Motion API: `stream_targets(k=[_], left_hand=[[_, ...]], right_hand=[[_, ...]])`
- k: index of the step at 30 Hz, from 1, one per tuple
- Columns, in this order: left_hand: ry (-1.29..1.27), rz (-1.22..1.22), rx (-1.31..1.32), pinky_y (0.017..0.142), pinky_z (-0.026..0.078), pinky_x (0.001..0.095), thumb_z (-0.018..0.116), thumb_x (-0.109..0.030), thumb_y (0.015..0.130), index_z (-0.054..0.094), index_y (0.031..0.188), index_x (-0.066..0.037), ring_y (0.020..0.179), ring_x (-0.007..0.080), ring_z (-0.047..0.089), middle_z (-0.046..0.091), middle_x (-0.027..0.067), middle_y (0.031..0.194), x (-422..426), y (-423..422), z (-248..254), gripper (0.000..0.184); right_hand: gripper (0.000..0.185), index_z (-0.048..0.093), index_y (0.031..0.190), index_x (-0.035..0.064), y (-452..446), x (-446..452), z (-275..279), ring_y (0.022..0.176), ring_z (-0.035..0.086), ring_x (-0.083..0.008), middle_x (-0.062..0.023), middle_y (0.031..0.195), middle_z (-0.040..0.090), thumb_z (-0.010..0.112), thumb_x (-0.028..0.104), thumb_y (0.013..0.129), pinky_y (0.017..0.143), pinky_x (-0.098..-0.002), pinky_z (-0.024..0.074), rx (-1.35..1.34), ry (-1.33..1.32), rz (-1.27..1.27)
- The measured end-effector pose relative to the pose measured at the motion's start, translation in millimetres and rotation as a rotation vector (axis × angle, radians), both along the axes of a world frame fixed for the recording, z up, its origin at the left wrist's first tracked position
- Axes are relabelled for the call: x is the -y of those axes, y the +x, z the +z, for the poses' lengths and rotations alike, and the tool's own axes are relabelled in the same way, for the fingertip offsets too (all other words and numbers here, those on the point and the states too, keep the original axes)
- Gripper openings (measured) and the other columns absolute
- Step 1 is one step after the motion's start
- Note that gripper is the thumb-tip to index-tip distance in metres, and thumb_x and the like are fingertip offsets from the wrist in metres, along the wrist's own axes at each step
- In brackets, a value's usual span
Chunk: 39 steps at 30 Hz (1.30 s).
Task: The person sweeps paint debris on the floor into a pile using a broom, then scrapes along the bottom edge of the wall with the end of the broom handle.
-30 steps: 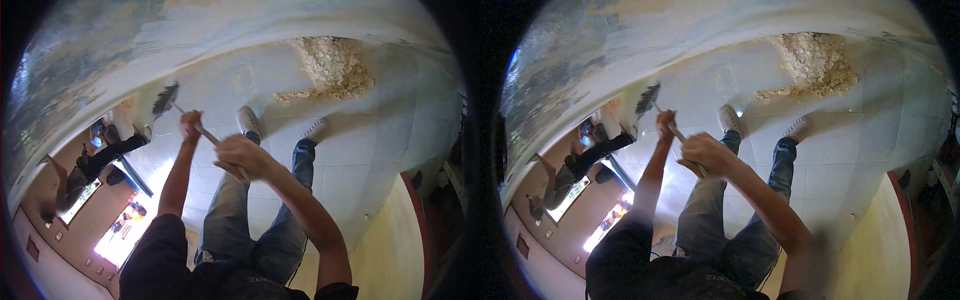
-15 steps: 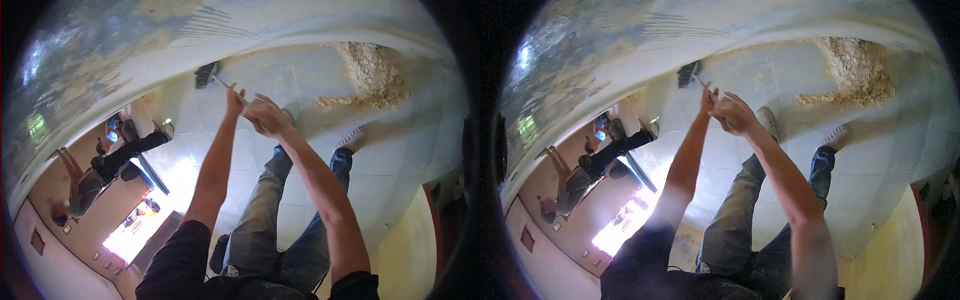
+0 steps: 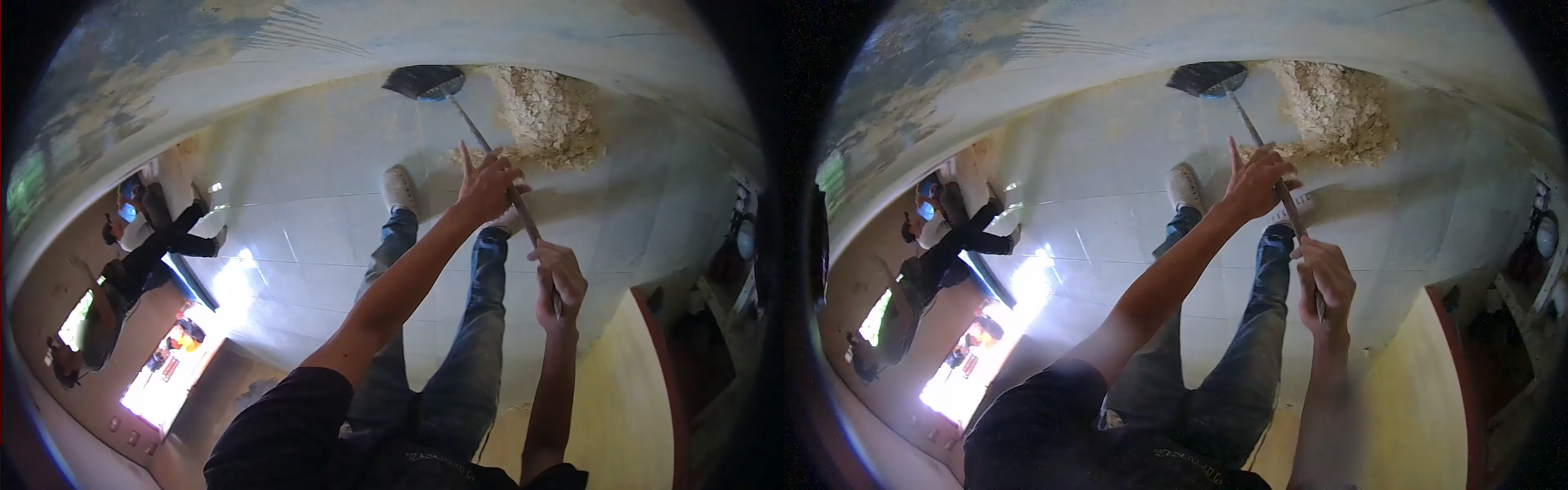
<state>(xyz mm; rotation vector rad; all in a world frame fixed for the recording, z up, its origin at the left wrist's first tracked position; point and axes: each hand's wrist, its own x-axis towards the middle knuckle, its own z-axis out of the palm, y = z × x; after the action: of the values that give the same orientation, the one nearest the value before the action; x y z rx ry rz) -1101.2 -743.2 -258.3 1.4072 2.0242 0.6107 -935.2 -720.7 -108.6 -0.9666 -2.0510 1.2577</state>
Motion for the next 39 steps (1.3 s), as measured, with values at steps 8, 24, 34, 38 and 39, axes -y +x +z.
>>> stream_targets(k=[8,24,34,38,39], left_hand=[[0.107,-0.328,-0.042,0.112,0.022,0.0597,0.072,-0.048,0.08,0.071,0.084,-0.021,0.103,0.0212,0.062,0.067,-0.0048,0.081,15,-4,48,0.028],[-0.058,-0.359,-0.05,0.086,0.049,0.0398,0.067,-0.022,0.088,0.054,0.135,-0.016,0.094,0.0272,0.061,0.06,0.0084,0.09,142,-89,17,0.049],[-0.4,0.007,-0.35,0.087,0.044,0.0432,0.07,-0.005,0.08,0.059,0.128,-0.014,0.1,0.0306,0.058,0.06,0.0086,0.094,169,-183,22,0.05],[-0.092,0.406,-0.398,0.093,0.042,0.0493,0.067,-0.013,0.088,0.06,0.123,-0.01,0.112,0.0342,0.053,0.054,0.015,0.117,182,-233,-22,0.036],[-0.126,0.471,-0.415,0.099,0.04,0.052,0.072,-0.02,0.088,0.058,0.127,-0.01,0.119,0.0397,0.049,0.048,0.0201,0.136,185,-242,-44,0.043]], right_hand=[[0.032,0.053,0.082,0.0043,50,-4,121,0.095,0.058,-0.0312,-0.017,0.107,0.057,0.081,0.019,0.078,0.077,-0.0413,0.0496,0.532,-0.43,0.314],[0.029,0.04,0.131,0.0114,-26,50,27,0.061,0.059,-0.016,-0.0074,0.089,0.055,0.047,0.02,0.105,0.051,-0.0281,0.0509,0.204,-1.724,0.272],[0.044,0.055,0.14,0.0109,-129,53,-62,0.059,0.053,-0.0059,-0.0038,0.079,0.06,0.06,0.018,0.097,0.05,-0.0225,0.0402,0.269,-0.739,0.647],[0.036,0.059,0.13,0.0009,-211,31,-98,0.057,0.05,-0.0065,-0.0038,0.08,0.06,0.059,0.013,0.097,0.043,-0.0225,0.0373,0.347,-1.312,0.589],[0.035,0.059,0.13,0.0005,-230,33,-117,0.055,0.048,-0.0059,-0.0023,0.079,0.058,0.059,0.011,0.096,0.043,-0.0217,0.0357,0.323,-1.397,0.53]])
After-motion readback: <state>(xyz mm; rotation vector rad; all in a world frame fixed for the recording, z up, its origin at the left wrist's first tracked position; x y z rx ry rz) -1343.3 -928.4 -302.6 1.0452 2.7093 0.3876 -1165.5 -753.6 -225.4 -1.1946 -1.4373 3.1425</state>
